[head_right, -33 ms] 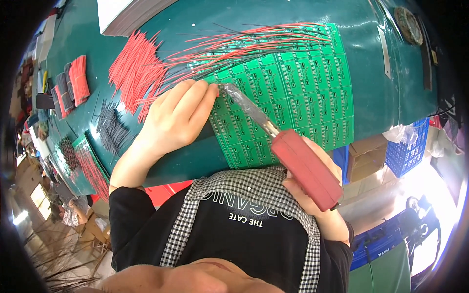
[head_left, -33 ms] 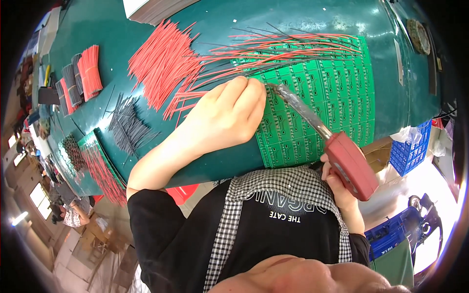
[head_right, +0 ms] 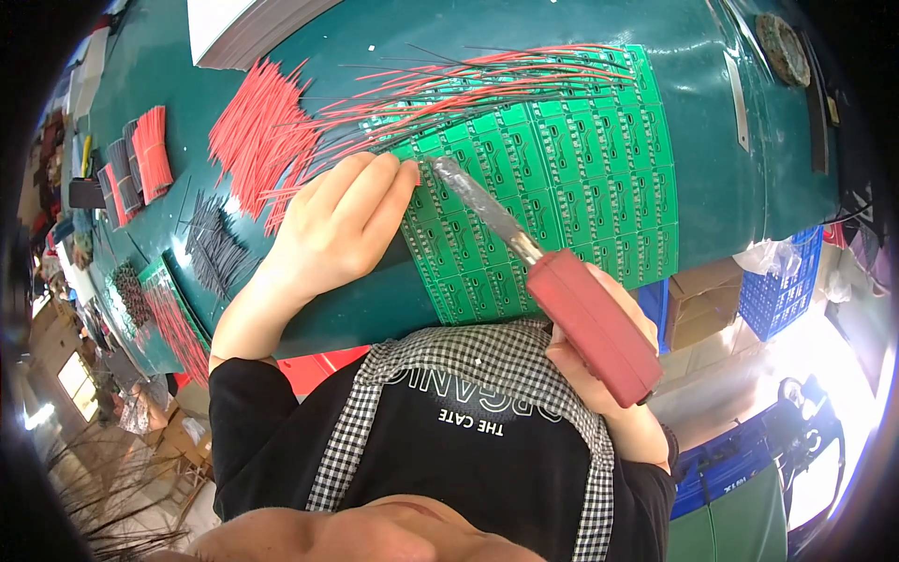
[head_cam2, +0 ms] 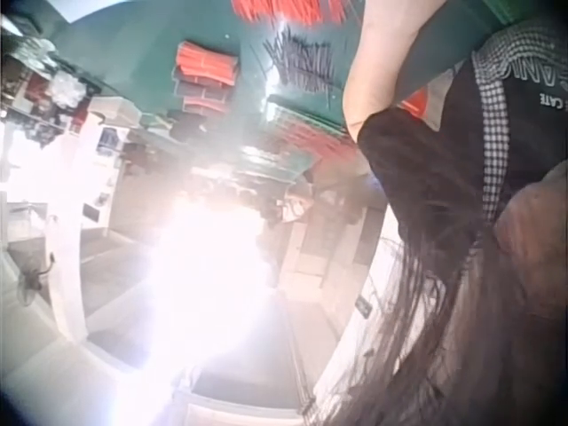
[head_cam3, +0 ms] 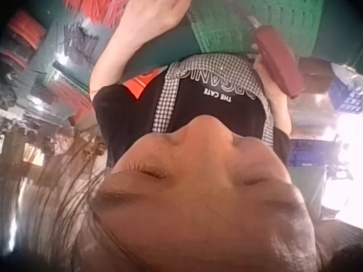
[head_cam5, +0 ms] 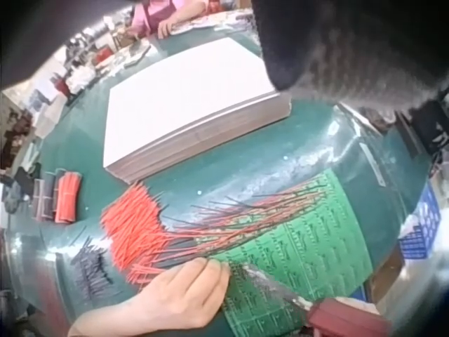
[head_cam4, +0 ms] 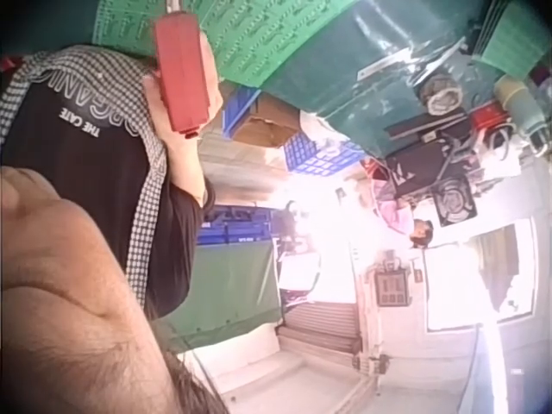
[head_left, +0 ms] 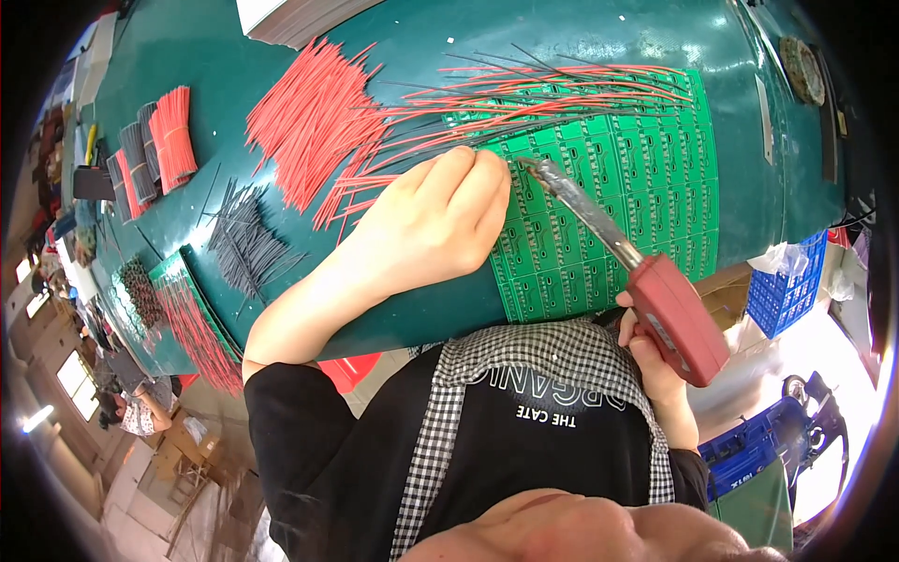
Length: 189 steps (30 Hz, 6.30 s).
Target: Soldering red wires onto a green printed circuit board at a factory workbench.
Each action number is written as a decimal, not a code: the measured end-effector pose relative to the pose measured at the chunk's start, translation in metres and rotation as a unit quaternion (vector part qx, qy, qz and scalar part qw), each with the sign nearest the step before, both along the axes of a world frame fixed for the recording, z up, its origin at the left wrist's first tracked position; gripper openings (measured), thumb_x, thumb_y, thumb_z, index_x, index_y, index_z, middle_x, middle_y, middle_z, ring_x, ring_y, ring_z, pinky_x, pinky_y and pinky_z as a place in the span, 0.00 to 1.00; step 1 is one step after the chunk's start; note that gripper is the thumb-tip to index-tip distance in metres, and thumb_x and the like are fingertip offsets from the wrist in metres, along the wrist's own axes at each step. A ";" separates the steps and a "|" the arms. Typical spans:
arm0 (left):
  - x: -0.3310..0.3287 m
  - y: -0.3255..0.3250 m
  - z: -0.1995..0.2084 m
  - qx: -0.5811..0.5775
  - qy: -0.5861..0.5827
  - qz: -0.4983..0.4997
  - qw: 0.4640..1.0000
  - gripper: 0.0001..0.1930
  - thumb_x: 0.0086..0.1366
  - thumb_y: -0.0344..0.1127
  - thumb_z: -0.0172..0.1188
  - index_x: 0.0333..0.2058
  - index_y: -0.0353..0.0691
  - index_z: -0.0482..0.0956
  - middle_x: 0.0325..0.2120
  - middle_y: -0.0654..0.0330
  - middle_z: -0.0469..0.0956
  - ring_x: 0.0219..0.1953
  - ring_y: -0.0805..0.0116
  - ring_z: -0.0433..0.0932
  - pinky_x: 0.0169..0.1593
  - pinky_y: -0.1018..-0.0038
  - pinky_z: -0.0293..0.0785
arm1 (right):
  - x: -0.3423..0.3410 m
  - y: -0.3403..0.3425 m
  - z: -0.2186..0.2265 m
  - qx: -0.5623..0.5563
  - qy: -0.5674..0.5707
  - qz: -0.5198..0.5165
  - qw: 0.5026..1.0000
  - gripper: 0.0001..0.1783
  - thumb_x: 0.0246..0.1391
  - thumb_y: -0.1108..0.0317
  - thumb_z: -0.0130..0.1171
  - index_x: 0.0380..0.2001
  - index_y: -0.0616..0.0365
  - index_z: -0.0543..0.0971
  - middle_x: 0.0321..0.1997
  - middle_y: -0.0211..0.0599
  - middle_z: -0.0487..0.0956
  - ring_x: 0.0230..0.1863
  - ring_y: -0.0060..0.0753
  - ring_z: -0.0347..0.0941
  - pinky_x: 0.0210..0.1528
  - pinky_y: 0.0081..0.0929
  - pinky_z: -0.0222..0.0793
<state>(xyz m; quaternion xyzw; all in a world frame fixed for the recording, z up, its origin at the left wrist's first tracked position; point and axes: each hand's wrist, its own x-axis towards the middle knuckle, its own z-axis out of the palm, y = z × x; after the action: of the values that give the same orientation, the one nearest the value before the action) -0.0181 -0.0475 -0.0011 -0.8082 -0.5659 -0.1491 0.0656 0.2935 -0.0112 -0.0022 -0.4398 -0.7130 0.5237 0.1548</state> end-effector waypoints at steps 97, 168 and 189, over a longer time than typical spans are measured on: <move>0.025 0.036 0.005 -0.043 -0.070 -0.004 0.997 0.16 0.44 0.25 0.62 0.36 0.29 0.77 0.31 0.56 0.73 0.30 0.64 0.75 0.31 0.73 0.75 | -0.007 0.016 0.016 -0.125 0.199 -0.123 0.964 0.36 0.52 0.56 0.64 0.57 0.66 0.64 0.46 0.50 0.76 0.23 0.24 0.68 0.25 0.19 0.64; 0.044 0.062 0.003 -0.060 -0.083 0.002 0.995 0.15 0.46 0.27 0.58 0.37 0.33 0.78 0.32 0.57 0.73 0.33 0.63 0.75 0.33 0.72 0.74 | 0.009 0.028 0.008 -0.160 0.220 -0.145 0.951 0.39 0.49 0.60 0.67 0.59 0.66 0.62 0.48 0.51 0.76 0.28 0.24 0.70 0.29 0.19 0.67; 0.051 0.081 -0.003 0.007 -0.092 -0.022 0.995 0.09 0.44 0.28 0.58 0.28 0.34 0.75 0.24 0.62 0.67 0.27 0.70 0.71 0.25 0.77 0.73 | 0.018 0.034 0.004 -0.165 0.195 -0.161 0.953 0.43 0.44 0.60 0.71 0.59 0.69 0.62 0.41 0.40 0.78 0.31 0.21 0.73 0.34 0.18 0.69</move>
<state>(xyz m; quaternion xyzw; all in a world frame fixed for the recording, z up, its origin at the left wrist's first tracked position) 0.0326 0.0336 -0.0039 -0.8027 -0.5508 -0.2281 0.0154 0.3120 0.0231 0.0020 -0.4570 -0.4922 0.6782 0.2983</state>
